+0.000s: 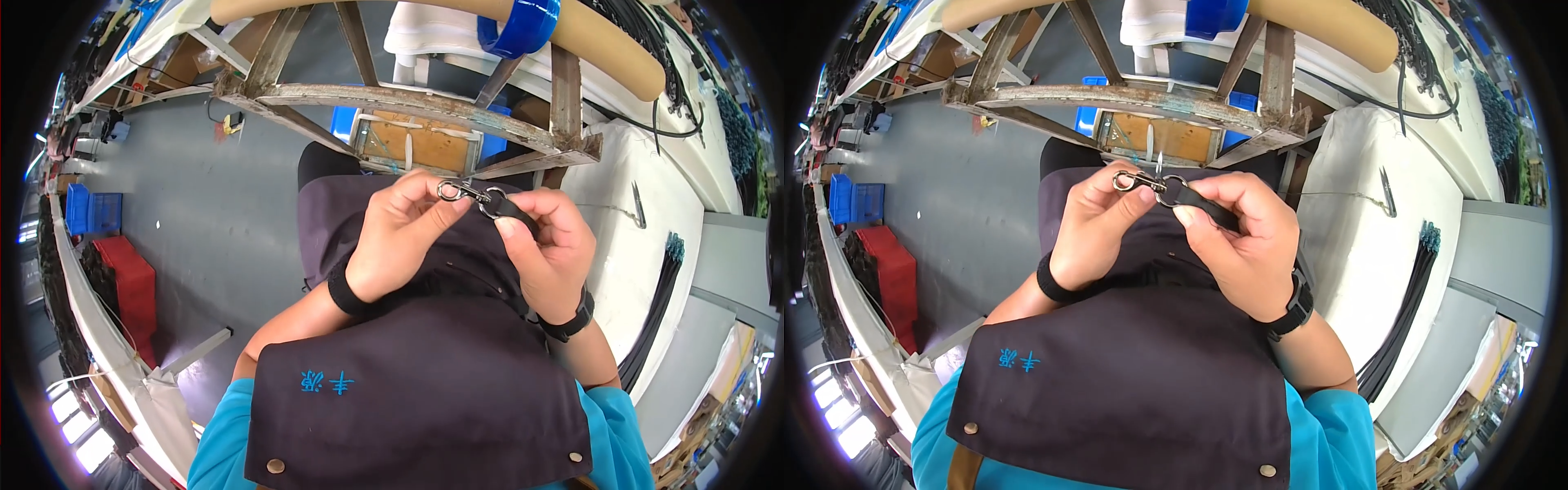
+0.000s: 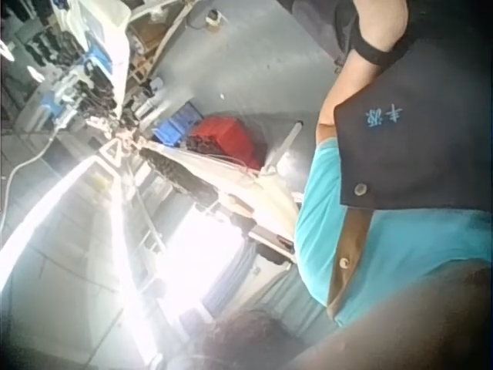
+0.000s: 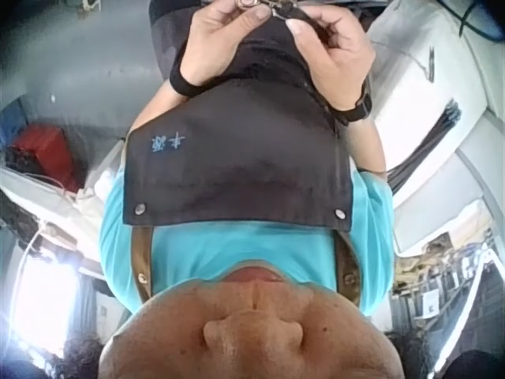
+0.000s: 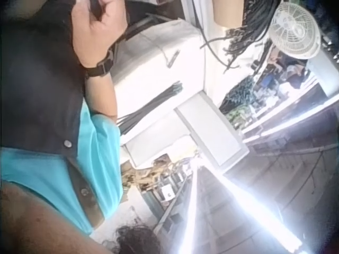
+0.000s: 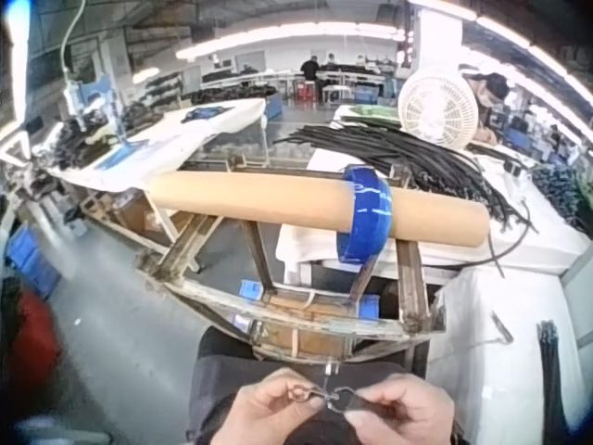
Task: Assembling small metal clips onto black straps and organizing them by placing them into plastic sleeves and sorting onto a pile.
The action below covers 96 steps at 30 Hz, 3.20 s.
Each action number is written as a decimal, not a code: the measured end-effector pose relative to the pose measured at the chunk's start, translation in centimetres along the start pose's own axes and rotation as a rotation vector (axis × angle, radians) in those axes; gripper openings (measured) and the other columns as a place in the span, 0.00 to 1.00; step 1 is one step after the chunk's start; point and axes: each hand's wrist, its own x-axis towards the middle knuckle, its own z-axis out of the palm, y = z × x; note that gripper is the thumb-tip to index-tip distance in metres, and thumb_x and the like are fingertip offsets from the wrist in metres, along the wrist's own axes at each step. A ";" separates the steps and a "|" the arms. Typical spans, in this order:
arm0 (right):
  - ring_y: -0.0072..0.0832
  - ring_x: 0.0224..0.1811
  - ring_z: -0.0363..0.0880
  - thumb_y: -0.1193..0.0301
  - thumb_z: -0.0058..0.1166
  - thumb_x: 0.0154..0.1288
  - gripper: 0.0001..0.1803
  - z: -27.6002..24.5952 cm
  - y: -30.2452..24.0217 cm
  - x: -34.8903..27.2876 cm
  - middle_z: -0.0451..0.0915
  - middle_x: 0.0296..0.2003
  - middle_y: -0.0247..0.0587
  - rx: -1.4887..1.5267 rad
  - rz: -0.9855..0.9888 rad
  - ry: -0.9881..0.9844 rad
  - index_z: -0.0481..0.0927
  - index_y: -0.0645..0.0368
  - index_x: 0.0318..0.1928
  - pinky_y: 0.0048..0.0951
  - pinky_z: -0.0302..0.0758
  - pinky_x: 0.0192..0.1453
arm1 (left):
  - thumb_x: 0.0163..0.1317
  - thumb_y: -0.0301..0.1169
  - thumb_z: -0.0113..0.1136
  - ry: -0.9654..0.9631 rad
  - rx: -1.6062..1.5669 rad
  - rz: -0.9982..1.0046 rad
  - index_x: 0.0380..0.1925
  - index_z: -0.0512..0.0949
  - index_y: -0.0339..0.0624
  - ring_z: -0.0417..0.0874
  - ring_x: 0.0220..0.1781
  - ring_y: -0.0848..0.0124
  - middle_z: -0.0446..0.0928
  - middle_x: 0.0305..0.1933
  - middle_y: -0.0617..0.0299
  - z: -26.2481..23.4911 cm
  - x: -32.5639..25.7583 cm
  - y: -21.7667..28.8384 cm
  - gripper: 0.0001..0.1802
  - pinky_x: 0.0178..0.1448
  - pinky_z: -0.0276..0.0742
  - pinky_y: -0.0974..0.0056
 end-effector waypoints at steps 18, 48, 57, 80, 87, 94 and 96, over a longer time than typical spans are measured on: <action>0.22 0.30 0.79 0.79 0.62 0.52 0.09 1.2 2.0 0.4 0.80 0.30 0.40 -0.322 -0.126 0.048 0.78 0.65 0.35 0.20 0.75 0.35 | 0.60 0.23 0.57 -0.231 0.417 0.131 0.31 0.75 0.37 0.72 0.38 0.75 0.73 0.34 0.63 -2.3 -2.3 1.8 0.02 0.46 0.67 0.70; 0.27 0.21 0.72 0.78 0.65 0.47 0.12 -0.6 1.9 0.2 0.75 0.23 0.38 -0.469 -0.342 -0.123 0.76 0.60 0.34 0.24 0.68 0.22 | 0.55 0.21 0.63 -0.169 0.400 0.082 0.34 0.76 0.38 0.77 0.46 0.70 0.71 0.45 0.57 -0.5 -0.1 2.0 0.07 0.50 0.72 0.67; 0.30 0.20 0.72 0.78 0.65 0.47 0.14 0.2 1.9 -0.8 0.73 0.22 0.38 -0.469 -0.313 -0.088 0.76 0.61 0.35 0.28 0.69 0.23 | 0.59 0.20 0.57 -0.078 -0.049 -0.135 0.43 0.66 0.40 0.74 0.36 0.82 0.74 0.32 0.67 0.2 -0.6 0.9 0.14 0.43 0.70 0.76; 0.33 0.20 0.70 0.76 0.65 0.49 0.12 -1.2 1.1 -0.4 0.71 0.21 0.40 -0.603 -0.321 -0.186 0.77 0.63 0.34 0.30 0.66 0.23 | 0.58 0.23 0.62 -0.381 0.298 -0.219 0.37 0.77 0.33 0.81 0.39 0.76 0.80 0.36 0.59 -0.7 3.2 4.4 0.08 0.42 0.77 0.74; 0.28 0.22 0.73 0.74 0.66 0.50 0.12 -1.1 0.6 -0.6 0.74 0.23 0.39 -0.525 -0.211 -0.184 0.77 0.62 0.35 0.25 0.67 0.24 | 0.56 0.19 0.62 -0.374 0.241 -0.321 0.39 0.76 0.33 0.82 0.40 0.75 0.80 0.37 0.58 -0.9 3.0 4.6 0.10 0.44 0.78 0.74; 0.29 0.32 0.76 0.76 0.63 0.52 0.07 -0.7 1.6 -0.5 0.78 0.31 0.38 -0.372 -0.318 -0.059 0.79 0.60 0.32 0.25 0.72 0.36 | 0.55 0.17 0.62 -0.362 0.212 -0.302 0.38 0.75 0.34 0.82 0.41 0.74 0.80 0.40 0.57 -0.9 3.0 4.3 0.10 0.46 0.78 0.73; 0.30 0.32 0.76 0.76 0.62 0.53 0.05 -0.7 1.8 -0.8 0.78 0.31 0.39 -0.375 -0.277 -0.052 0.79 0.60 0.31 0.27 0.72 0.37 | 0.55 0.17 0.62 -0.348 0.217 -0.304 0.38 0.75 0.34 0.82 0.41 0.74 0.80 0.40 0.58 -0.9 2.9 4.3 0.10 0.46 0.78 0.73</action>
